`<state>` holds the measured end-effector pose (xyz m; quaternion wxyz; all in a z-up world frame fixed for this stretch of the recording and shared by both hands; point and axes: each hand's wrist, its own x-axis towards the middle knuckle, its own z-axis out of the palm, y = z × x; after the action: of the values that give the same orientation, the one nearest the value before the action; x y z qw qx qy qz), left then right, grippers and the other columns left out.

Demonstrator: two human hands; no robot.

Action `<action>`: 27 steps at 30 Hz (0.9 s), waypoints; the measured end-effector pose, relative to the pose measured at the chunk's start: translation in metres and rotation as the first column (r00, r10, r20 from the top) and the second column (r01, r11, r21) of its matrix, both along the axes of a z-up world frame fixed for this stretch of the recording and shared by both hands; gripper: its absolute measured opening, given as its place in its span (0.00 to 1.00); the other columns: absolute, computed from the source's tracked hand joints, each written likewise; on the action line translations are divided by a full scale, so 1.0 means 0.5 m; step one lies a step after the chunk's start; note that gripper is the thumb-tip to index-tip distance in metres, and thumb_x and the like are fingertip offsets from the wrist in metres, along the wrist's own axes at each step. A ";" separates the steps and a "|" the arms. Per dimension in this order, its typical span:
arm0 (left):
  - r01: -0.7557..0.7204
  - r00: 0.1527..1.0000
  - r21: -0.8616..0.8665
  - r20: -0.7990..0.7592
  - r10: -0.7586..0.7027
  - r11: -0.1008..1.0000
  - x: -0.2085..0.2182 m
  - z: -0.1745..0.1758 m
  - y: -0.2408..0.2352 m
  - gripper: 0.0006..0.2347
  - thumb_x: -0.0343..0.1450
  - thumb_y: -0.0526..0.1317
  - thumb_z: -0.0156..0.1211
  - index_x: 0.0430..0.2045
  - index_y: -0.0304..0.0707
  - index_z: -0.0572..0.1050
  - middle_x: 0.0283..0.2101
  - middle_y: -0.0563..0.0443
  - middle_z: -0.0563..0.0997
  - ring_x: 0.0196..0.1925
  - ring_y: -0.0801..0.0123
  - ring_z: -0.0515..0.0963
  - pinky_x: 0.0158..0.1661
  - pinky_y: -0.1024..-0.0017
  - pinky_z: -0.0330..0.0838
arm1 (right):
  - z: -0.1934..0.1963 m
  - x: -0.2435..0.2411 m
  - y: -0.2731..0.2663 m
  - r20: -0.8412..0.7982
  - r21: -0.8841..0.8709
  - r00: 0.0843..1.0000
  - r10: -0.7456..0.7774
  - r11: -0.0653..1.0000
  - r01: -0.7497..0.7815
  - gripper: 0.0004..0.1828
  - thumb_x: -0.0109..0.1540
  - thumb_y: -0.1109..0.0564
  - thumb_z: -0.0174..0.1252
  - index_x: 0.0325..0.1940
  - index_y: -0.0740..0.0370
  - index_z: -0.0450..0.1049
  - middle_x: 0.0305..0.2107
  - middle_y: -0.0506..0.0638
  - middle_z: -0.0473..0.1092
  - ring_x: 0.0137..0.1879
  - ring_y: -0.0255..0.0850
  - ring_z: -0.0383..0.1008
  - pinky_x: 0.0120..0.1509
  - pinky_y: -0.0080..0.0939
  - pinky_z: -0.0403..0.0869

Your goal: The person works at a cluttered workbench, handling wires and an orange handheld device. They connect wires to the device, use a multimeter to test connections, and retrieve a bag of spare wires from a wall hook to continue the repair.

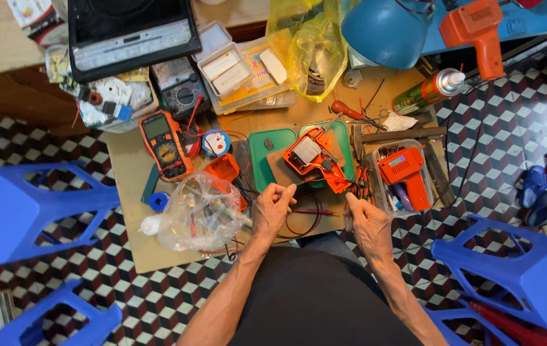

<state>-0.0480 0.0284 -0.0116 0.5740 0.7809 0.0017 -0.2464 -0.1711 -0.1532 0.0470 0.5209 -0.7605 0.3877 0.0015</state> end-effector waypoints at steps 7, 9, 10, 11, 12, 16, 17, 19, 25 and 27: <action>0.251 0.968 0.003 -0.030 -0.251 0.968 -0.052 -0.007 -0.026 0.09 0.67 0.42 0.68 0.29 0.34 0.78 0.20 0.52 0.79 0.21 0.78 0.76 0.24 0.75 0.70 | -0.054 -0.050 0.041 -0.011 0.088 0.978 -0.208 0.974 0.208 0.16 0.64 0.51 0.52 0.51 0.59 0.78 0.22 0.50 0.77 0.25 0.37 0.73 0.33 0.38 0.74; 0.294 0.955 -0.096 -0.005 -0.296 0.951 -0.060 -0.026 -0.034 0.08 0.67 0.40 0.69 0.29 0.33 0.79 0.22 0.53 0.81 0.23 0.80 0.78 0.26 0.77 0.74 | -0.078 -0.065 0.055 0.005 0.071 0.976 -0.218 0.974 0.217 0.18 0.62 0.52 0.56 0.55 0.57 0.76 0.24 0.50 0.78 0.28 0.35 0.77 0.37 0.37 0.76; 0.280 0.957 -0.063 -0.064 -0.284 0.958 -0.054 -0.043 -0.051 0.08 0.67 0.39 0.69 0.29 0.33 0.79 0.22 0.52 0.82 0.23 0.79 0.78 0.26 0.76 0.73 | -0.087 -0.070 0.050 0.006 0.058 0.973 -0.230 0.972 0.230 0.20 0.61 0.52 0.58 0.56 0.57 0.75 0.25 0.49 0.78 0.30 0.35 0.78 0.39 0.37 0.77; 0.281 0.950 -0.021 -0.133 -0.281 0.959 -0.058 -0.058 -0.053 0.08 0.67 0.39 0.69 0.29 0.32 0.80 0.23 0.51 0.83 0.23 0.78 0.78 0.26 0.75 0.72 | -0.093 -0.086 0.046 -0.006 0.123 0.969 -0.248 0.961 0.246 0.20 0.62 0.51 0.57 0.58 0.55 0.73 0.27 0.50 0.78 0.30 0.35 0.78 0.40 0.38 0.77; 0.285 0.941 0.026 -0.200 -0.274 0.958 -0.061 -0.076 -0.059 0.08 0.67 0.39 0.70 0.29 0.32 0.80 0.23 0.50 0.84 0.23 0.77 0.78 0.26 0.75 0.71 | -0.096 -0.098 0.036 -0.014 0.188 0.965 -0.264 0.947 0.262 0.21 0.62 0.51 0.57 0.59 0.54 0.72 0.28 0.50 0.77 0.31 0.36 0.77 0.40 0.39 0.77; 0.376 0.924 0.029 -0.081 -0.373 0.926 -0.104 -0.131 -0.134 0.07 0.64 0.37 0.72 0.28 0.31 0.83 0.24 0.46 0.86 0.25 0.75 0.81 0.29 0.75 0.75 | -0.084 -0.143 0.053 0.203 0.009 0.920 -0.334 0.941 0.339 0.17 0.65 0.51 0.56 0.56 0.59 0.76 0.31 0.52 0.77 0.36 0.35 0.80 0.40 0.38 0.76; 0.458 0.887 0.086 -0.109 -0.448 0.885 -0.138 -0.143 -0.166 0.07 0.65 0.37 0.71 0.29 0.31 0.83 0.25 0.46 0.86 0.26 0.75 0.81 0.31 0.74 0.75 | -0.079 -0.170 0.050 0.223 0.097 0.910 -0.349 0.937 0.336 0.16 0.66 0.52 0.56 0.56 0.61 0.75 0.30 0.53 0.77 0.35 0.36 0.78 0.39 0.37 0.74; 0.632 0.774 0.158 -0.164 -0.611 0.759 -0.256 -0.171 -0.241 0.08 0.66 0.39 0.70 0.31 0.32 0.83 0.26 0.46 0.87 0.29 0.73 0.82 0.33 0.74 0.75 | -0.073 -0.243 0.048 0.092 -0.065 0.967 -0.238 0.967 0.245 0.15 0.74 0.51 0.50 0.59 0.61 0.74 0.23 0.63 0.67 0.25 0.50 0.66 0.31 0.43 0.68; 0.937 0.337 0.149 -0.152 -0.929 0.315 -0.638 -0.196 -0.337 0.12 0.68 0.44 0.65 0.37 0.35 0.83 0.32 0.46 0.88 0.36 0.70 0.85 0.42 0.72 0.76 | -0.019 -0.567 0.135 0.412 -0.208 0.603 -0.683 0.574 0.792 0.18 0.72 0.50 0.54 0.37 0.64 0.79 0.22 0.51 0.75 0.31 0.35 0.79 0.35 0.34 0.75; 0.971 0.221 0.119 -0.130 -0.967 0.206 -0.723 -0.194 -0.337 0.13 0.69 0.45 0.64 0.39 0.36 0.83 0.34 0.46 0.89 0.39 0.68 0.86 0.44 0.71 0.76 | 0.012 -0.692 0.165 0.302 -0.088 0.513 -0.803 0.513 0.854 0.19 0.68 0.48 0.58 0.37 0.67 0.82 0.23 0.52 0.76 0.30 0.36 0.77 0.34 0.35 0.73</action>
<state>-0.4093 -0.1398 -0.1088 0.2239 0.6542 -0.4567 -0.5598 -0.5170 -0.0708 0.0528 0.4070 -0.5289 0.6416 -0.3781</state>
